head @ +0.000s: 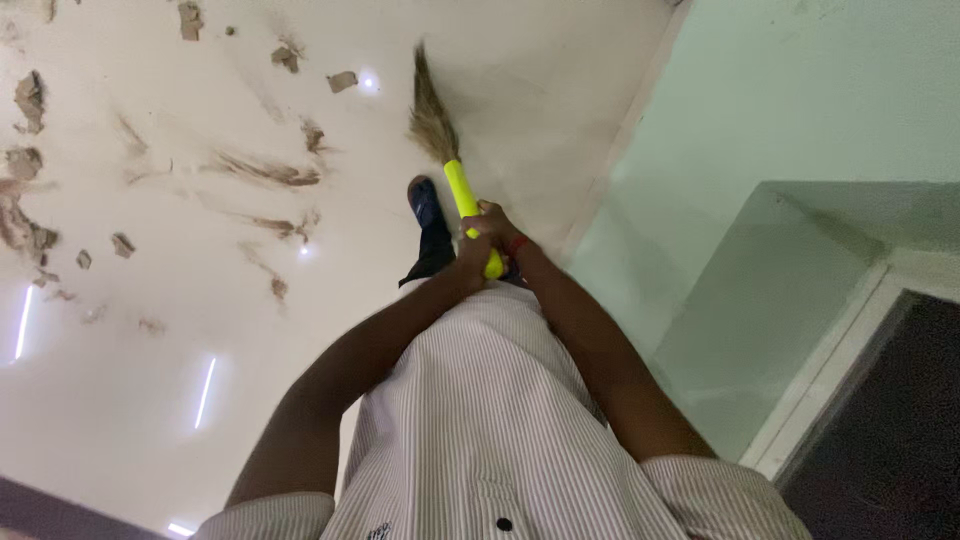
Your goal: The person sweeps debris and dust into a pile on the floor using a broom.
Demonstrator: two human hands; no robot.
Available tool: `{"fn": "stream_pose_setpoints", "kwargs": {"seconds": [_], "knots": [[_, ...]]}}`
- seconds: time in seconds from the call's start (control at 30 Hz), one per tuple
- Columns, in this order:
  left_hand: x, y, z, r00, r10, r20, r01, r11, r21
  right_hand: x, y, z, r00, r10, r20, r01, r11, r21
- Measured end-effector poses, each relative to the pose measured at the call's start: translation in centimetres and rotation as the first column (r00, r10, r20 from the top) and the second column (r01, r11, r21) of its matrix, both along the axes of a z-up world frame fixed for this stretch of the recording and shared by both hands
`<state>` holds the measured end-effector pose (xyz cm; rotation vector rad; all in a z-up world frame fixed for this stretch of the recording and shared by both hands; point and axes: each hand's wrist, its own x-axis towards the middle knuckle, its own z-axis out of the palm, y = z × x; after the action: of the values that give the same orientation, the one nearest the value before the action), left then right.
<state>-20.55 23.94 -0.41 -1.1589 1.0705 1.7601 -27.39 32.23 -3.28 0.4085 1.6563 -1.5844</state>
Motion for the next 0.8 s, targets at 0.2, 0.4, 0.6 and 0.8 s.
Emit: {"fn": "stream_pose_setpoints", "kwargs": {"seconds": [0.2,0.4,0.6,0.8], "knots": [[-4.1,1.6,0.8,0.953,-0.239,-0.186,0.183,0.944,-0.276,-2.0,2.2,6.3,0.957,-0.285,-0.055,0.286,0.958,0.021],[-8.5,0.6,7.8,0.940,-0.340,-0.030,0.341,0.939,0.044,-3.8,2.6,9.3,0.743,-0.668,-0.046,0.666,0.744,-0.044],[-8.6,1.1,5.9,0.813,-0.572,-0.109,0.574,0.758,0.310,-2.1,3.7,10.0,0.442,-0.873,0.207,0.881,0.466,0.084],[-6.4,3.3,-0.1,0.789,-0.614,-0.021,0.565,0.711,0.418,2.6,7.3,3.8,0.603,-0.796,0.051,0.796,0.605,0.027]]}}
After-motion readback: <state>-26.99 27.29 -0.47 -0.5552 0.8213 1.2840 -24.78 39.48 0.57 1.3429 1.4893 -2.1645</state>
